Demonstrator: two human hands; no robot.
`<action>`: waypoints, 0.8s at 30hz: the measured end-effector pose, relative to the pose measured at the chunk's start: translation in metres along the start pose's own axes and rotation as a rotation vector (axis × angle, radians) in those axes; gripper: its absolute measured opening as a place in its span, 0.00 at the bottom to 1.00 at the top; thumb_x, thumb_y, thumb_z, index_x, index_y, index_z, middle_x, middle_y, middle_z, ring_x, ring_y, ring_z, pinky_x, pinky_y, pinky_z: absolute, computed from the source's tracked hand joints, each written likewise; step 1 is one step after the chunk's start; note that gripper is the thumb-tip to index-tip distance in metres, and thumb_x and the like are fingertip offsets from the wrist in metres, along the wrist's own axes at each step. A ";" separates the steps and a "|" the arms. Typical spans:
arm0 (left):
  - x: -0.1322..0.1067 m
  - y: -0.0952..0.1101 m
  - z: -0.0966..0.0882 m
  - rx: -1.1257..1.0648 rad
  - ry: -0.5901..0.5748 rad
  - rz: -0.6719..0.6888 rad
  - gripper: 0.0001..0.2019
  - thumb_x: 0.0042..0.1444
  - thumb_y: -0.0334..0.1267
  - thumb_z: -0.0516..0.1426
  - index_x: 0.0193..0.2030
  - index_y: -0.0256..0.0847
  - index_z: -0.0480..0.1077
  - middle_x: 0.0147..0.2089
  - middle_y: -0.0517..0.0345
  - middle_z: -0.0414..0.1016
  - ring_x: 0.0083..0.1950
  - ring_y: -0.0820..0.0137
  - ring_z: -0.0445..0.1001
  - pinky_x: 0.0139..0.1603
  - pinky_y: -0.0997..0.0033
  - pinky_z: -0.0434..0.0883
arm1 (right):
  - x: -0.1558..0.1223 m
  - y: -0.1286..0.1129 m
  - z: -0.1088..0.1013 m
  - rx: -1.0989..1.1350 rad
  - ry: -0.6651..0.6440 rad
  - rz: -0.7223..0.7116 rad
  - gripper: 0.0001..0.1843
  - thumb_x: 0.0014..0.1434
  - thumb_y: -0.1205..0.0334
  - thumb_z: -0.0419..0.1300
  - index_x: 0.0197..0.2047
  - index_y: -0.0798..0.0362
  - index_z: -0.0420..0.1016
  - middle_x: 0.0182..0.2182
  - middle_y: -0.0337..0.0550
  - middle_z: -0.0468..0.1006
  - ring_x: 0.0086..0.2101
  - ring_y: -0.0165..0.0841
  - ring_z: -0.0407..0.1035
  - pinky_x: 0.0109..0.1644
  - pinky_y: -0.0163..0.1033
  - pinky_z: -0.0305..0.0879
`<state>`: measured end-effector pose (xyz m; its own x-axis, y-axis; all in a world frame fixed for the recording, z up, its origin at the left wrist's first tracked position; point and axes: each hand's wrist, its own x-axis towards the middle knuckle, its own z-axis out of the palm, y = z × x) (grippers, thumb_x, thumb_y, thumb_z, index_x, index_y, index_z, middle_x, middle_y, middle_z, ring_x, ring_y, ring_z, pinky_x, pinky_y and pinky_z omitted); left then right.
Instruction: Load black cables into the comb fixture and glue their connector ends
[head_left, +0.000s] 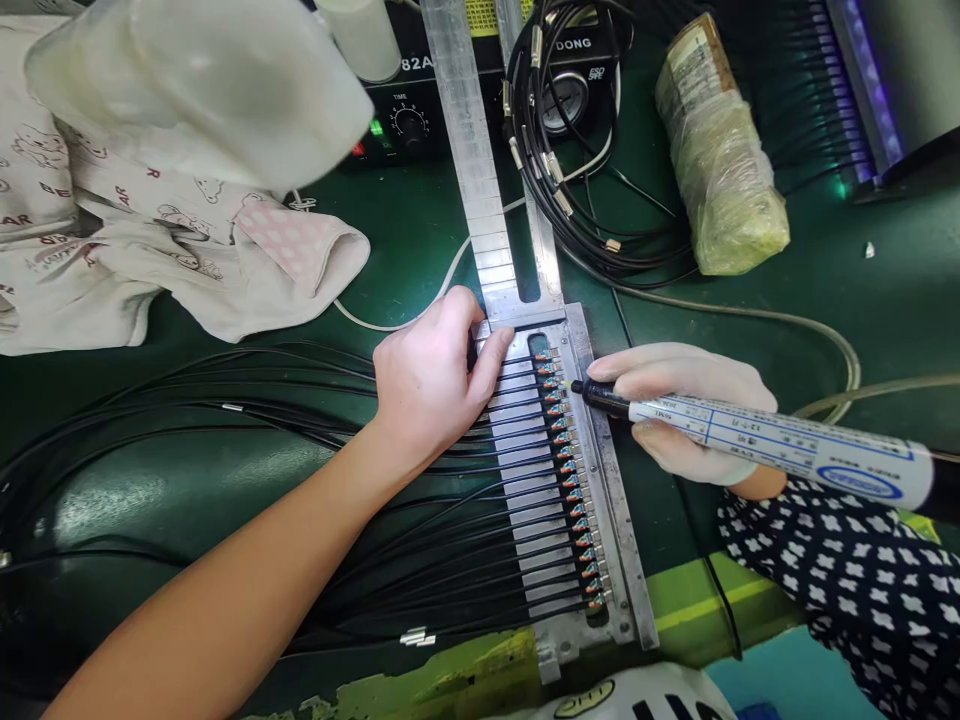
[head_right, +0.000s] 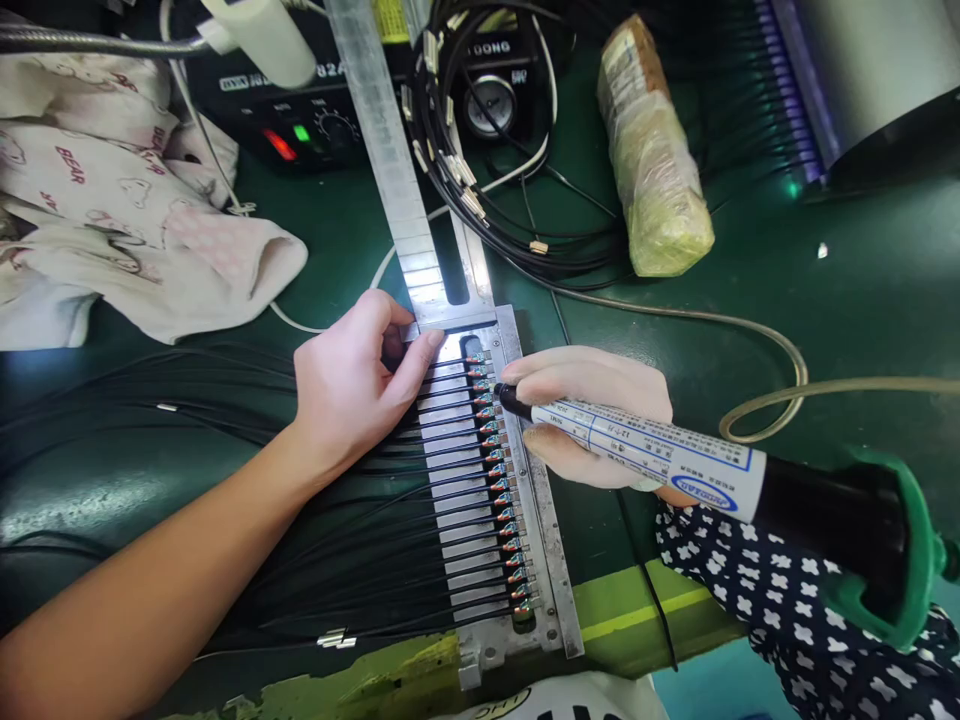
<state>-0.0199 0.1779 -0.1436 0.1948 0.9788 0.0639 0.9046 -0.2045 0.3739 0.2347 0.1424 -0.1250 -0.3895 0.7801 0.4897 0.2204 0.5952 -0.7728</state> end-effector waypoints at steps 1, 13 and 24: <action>0.000 0.000 0.000 -0.001 -0.002 -0.001 0.15 0.67 0.52 0.54 0.40 0.41 0.66 0.33 0.60 0.72 0.33 0.71 0.72 0.32 0.70 0.57 | 0.000 0.000 0.000 -0.003 0.003 0.004 0.16 0.59 0.66 0.70 0.51 0.55 0.80 0.48 0.52 0.83 0.46 0.43 0.80 0.51 0.46 0.81; -0.001 0.001 -0.001 0.018 -0.012 -0.006 0.15 0.67 0.52 0.53 0.41 0.41 0.66 0.34 0.60 0.72 0.34 0.70 0.73 0.33 0.70 0.59 | -0.005 -0.014 -0.007 -0.036 0.018 -0.063 0.17 0.61 0.62 0.70 0.52 0.54 0.79 0.48 0.53 0.83 0.46 0.42 0.81 0.50 0.44 0.82; -0.001 -0.001 0.001 0.016 0.010 0.011 0.16 0.67 0.53 0.53 0.42 0.41 0.67 0.33 0.58 0.72 0.34 0.70 0.72 0.33 0.70 0.59 | -0.006 -0.011 -0.003 -0.044 -0.063 -0.017 0.19 0.60 0.63 0.69 0.55 0.50 0.77 0.50 0.51 0.83 0.46 0.45 0.81 0.49 0.48 0.84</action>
<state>-0.0202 0.1770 -0.1447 0.2008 0.9766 0.0767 0.9084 -0.2149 0.3586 0.2373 0.1318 -0.1185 -0.4487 0.7569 0.4751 0.2518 0.6172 -0.7455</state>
